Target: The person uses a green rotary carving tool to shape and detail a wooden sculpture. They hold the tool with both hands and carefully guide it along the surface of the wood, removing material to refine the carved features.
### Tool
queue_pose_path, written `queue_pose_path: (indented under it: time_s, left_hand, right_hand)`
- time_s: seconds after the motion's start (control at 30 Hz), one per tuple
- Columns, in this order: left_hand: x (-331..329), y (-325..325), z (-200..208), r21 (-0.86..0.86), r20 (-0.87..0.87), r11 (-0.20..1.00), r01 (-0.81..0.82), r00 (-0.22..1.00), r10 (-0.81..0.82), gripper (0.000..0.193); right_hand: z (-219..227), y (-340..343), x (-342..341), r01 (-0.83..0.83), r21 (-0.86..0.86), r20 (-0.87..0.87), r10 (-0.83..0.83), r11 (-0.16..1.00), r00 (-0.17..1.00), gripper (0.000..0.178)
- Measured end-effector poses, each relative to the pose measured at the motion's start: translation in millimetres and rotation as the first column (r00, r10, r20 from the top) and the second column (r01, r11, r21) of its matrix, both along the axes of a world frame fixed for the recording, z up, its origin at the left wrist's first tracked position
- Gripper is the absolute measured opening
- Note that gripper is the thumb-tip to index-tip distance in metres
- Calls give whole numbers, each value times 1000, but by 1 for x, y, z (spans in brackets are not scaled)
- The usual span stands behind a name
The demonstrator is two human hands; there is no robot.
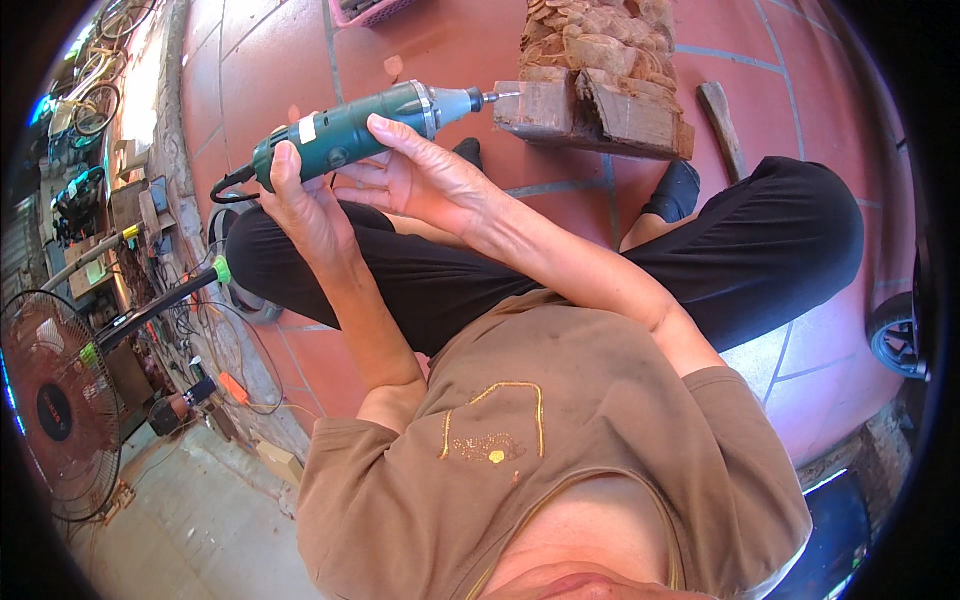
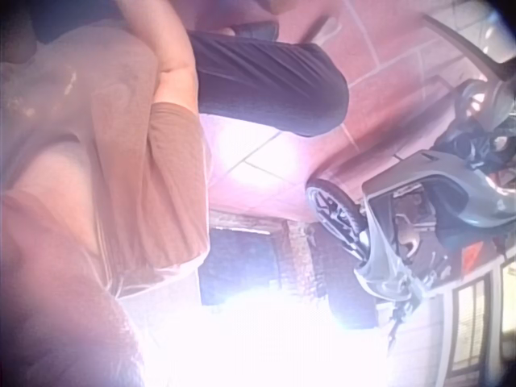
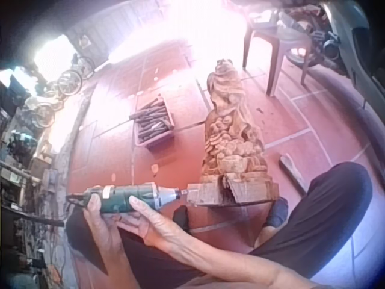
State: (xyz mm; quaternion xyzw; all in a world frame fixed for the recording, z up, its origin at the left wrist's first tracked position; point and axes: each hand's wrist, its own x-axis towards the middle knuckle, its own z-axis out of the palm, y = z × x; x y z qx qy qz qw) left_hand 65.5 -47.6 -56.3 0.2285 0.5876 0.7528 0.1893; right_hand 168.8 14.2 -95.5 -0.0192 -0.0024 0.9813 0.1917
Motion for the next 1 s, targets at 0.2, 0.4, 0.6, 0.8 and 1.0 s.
queue_pose_path:
  time_s: [0.2, 0.4, 0.6, 0.8, 1.0]
  left_hand:
    - [-1, 4, -1, 18, -10, 1000, 23, 1000, -23, 40]
    - [-2, 4, -2, 14, 9, 1000, 20, 1000, -21, 42]
    - [1, 4, -1, 21, 5, 1000, 14, 1000, -14, 44]
    - [0, 4, -3, -3, -16, 1000, 7, 1000, -7, 45]
    - [1, 4, -1, 30, -30, 1000, 7, 1000, -6, 43]
  right_hand:
    - [-1, 4, 0, -8, 21, 20, 7, 1000, 1000, 44]
    - [-2, 6, -2, -2, 35, -1, 2, 999, 1000, 43]
    - [-4, 8, -2, 3, 63, 4, -3, 998, 1000, 43]
    - [-5, 11, -1, 9, 70, -1, -9, 997, 1000, 43]
    - [-1, 7, -1, 7, 58, 7, -7, 998, 1000, 43]
